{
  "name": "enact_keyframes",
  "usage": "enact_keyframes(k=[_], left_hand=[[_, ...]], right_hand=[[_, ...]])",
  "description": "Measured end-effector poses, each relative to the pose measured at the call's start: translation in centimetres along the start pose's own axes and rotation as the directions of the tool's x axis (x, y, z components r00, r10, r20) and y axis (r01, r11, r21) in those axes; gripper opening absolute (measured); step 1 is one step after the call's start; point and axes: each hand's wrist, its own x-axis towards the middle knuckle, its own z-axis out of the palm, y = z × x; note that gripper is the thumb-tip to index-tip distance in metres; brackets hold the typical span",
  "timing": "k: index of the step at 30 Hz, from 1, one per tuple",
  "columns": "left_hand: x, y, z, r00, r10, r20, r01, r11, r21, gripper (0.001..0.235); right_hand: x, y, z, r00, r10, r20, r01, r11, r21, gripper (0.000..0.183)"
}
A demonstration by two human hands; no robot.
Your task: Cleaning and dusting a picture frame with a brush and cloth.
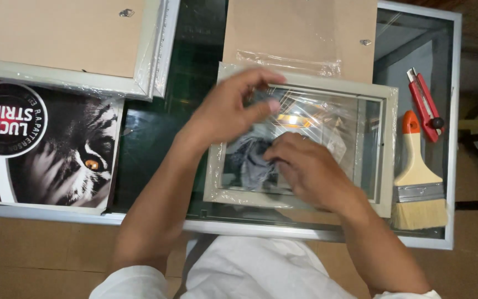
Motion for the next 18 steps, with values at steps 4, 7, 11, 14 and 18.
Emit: enact_keyframes(k=[4, 7, 11, 14, 18], left_hand=[[-2.1, 3.6, 1.8, 0.977, -0.001, 0.213, 0.042, 0.981, -0.190, 0.035], [-3.1, 4.6, 2.1, 0.991, -0.063, 0.117, 0.067, 0.997, -0.031, 0.041], [-4.3, 4.3, 3.3, 0.999, -0.004, -0.040, 0.010, 0.989, 0.148, 0.031], [-4.6, 1.7, 2.1, 0.987, 0.046, -0.153, -0.005, 0.965, 0.260, 0.026], [-3.9, 0.8, 0.0, 0.918, 0.173, -0.356, 0.057, 0.833, 0.551, 0.029]], right_hand=[[-0.5, 2.5, -1.4, 0.996, 0.013, -0.086, 0.001, 0.987, 0.160, 0.031], [-0.7, 4.1, -0.8, 0.974, 0.029, -0.226, 0.041, 0.953, 0.300, 0.022], [-0.7, 3.5, -0.3, 0.974, 0.032, -0.226, 0.035, 0.957, 0.287, 0.023], [-1.0, 4.5, -3.2, 0.979, 0.073, -0.190, -0.040, 0.984, 0.175, 0.041], [-1.7, 5.7, -7.9, 0.843, 0.405, -0.353, -0.484, 0.857, -0.174, 0.043]])
